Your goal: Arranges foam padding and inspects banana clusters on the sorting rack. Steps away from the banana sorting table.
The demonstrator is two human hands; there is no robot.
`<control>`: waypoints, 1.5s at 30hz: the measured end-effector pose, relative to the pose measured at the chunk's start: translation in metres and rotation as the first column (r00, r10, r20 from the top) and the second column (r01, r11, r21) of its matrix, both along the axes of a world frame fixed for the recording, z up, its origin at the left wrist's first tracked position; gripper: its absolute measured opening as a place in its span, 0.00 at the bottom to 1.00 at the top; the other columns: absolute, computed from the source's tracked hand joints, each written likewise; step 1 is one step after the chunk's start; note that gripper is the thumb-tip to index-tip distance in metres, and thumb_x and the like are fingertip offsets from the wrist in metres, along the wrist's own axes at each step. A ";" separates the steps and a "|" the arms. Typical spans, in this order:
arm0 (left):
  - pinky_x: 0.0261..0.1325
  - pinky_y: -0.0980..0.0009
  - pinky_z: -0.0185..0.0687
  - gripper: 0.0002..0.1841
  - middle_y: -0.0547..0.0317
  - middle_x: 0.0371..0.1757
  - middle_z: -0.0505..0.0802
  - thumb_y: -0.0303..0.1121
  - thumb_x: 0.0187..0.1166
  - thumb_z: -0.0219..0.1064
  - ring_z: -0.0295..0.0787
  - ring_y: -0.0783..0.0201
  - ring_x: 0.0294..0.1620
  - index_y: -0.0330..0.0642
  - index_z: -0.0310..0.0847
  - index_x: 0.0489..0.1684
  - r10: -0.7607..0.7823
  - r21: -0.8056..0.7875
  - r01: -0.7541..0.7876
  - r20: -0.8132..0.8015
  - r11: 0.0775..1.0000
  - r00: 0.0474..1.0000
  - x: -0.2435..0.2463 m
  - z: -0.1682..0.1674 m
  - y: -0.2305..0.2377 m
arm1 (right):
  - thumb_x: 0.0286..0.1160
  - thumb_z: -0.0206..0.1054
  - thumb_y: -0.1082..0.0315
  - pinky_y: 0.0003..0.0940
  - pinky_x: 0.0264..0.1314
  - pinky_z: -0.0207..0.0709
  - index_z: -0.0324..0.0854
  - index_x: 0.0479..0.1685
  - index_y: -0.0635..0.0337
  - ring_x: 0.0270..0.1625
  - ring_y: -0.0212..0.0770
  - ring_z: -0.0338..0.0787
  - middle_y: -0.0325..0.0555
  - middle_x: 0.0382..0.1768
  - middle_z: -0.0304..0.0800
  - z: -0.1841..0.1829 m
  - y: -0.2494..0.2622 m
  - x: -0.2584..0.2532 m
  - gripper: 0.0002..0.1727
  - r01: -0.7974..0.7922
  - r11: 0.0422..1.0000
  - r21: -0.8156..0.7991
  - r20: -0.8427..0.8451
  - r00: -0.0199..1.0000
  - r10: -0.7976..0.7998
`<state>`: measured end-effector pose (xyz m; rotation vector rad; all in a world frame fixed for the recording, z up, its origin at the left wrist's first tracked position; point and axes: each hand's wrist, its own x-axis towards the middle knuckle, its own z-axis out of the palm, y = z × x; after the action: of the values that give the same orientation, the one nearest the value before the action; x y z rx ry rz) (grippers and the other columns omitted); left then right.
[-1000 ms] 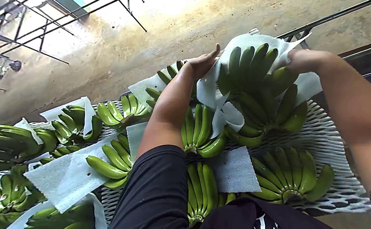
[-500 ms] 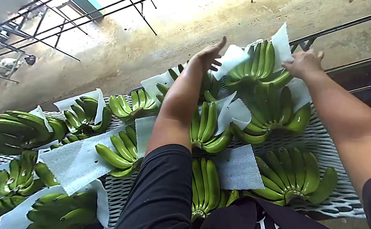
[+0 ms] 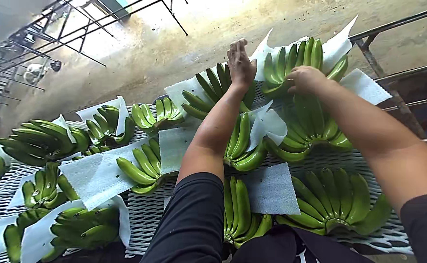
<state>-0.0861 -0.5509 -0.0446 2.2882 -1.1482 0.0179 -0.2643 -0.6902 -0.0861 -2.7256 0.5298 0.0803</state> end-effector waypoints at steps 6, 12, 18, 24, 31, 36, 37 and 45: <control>0.77 0.50 0.75 0.18 0.37 0.68 0.86 0.23 0.81 0.59 0.82 0.43 0.73 0.30 0.80 0.67 -0.265 0.322 0.254 -0.007 0.912 0.964 -0.024 -0.017 -0.012 | 0.73 0.67 0.76 0.64 0.76 0.71 0.86 0.62 0.63 0.74 0.65 0.79 0.65 0.65 0.83 -0.012 -0.015 -0.009 0.18 0.147 0.983 0.112 0.065 0.986 -0.155; 0.78 0.34 0.64 0.33 0.40 0.76 0.82 0.32 0.78 0.67 0.72 0.39 0.81 0.43 0.66 0.86 0.081 0.235 -0.045 -0.145 0.971 0.986 -0.012 -0.033 -0.021 | 0.75 0.63 0.79 0.58 0.81 0.66 0.84 0.67 0.65 0.76 0.64 0.77 0.67 0.67 0.81 -0.017 -0.008 -0.024 0.20 0.320 0.905 0.280 0.258 0.883 -0.392; 0.73 0.42 0.72 0.16 0.41 0.63 0.88 0.25 0.81 0.62 0.84 0.45 0.66 0.37 0.85 0.64 -0.212 0.311 0.270 -0.207 0.911 0.955 0.006 -0.022 -0.017 | 0.74 0.63 0.79 0.54 0.80 0.68 0.85 0.64 0.66 0.72 0.62 0.80 0.66 0.63 0.83 -0.029 -0.002 -0.022 0.19 0.372 0.855 0.360 0.370 0.785 -0.497; 0.74 0.41 0.72 0.11 0.41 0.60 0.88 0.25 0.78 0.63 0.80 0.40 0.70 0.40 0.92 0.47 -0.426 0.568 0.357 -0.013 0.741 0.905 0.036 -0.026 -0.003 | 0.77 0.65 0.74 0.47 0.75 0.74 0.85 0.64 0.66 0.67 0.56 0.83 0.65 0.62 0.83 -0.029 -0.004 -0.026 0.17 0.384 0.821 0.423 0.406 0.729 -0.550; 0.77 0.58 0.73 0.44 0.38 0.83 0.73 0.16 0.68 0.62 0.73 0.52 0.80 0.34 0.48 0.92 -0.173 -0.184 0.045 -0.780 0.982 0.602 0.008 -0.005 -0.034 | 0.74 0.69 0.76 0.48 0.70 0.76 0.84 0.63 0.68 0.63 0.55 0.84 0.65 0.63 0.82 -0.024 -0.012 -0.032 0.18 0.252 0.829 0.500 0.337 0.824 -0.455; 0.58 0.53 0.87 0.31 0.35 0.75 0.79 0.43 0.89 0.62 0.87 0.45 0.62 0.38 0.60 0.87 0.139 -0.022 -0.326 -0.877 0.945 0.461 0.000 -0.017 -0.048 | 0.77 0.73 0.58 0.59 0.74 0.73 0.84 0.67 0.61 0.69 0.62 0.82 0.64 0.68 0.82 -0.016 -0.011 -0.028 0.23 0.359 0.856 0.372 0.340 0.805 -0.486; 0.58 0.51 0.88 0.25 0.34 0.71 0.82 0.42 0.91 0.58 0.88 0.45 0.61 0.35 0.69 0.79 0.217 0.027 -0.346 -0.824 0.938 0.523 0.000 -0.022 -0.051 | 0.76 0.72 0.54 0.63 0.79 0.67 0.80 0.74 0.59 0.77 0.66 0.76 0.66 0.74 0.77 -0.011 -0.011 -0.034 0.29 0.488 0.819 0.302 0.375 0.729 -0.573; 0.60 0.47 0.87 0.15 0.35 0.64 0.86 0.26 0.81 0.58 0.88 0.46 0.63 0.28 0.79 0.60 0.384 0.229 -0.308 -0.571 0.923 0.725 -0.019 -0.018 -0.045 | 0.71 0.65 0.76 0.65 0.81 0.62 0.64 0.88 0.56 0.75 0.66 0.81 0.65 0.68 0.85 0.009 -0.035 -0.052 0.38 0.621 0.767 0.163 0.273 0.718 -0.640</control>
<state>-0.1048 -0.5959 -0.0625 2.3117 -0.3811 -0.6213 -0.3161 -0.7250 -0.0769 -2.2748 1.2964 -0.4999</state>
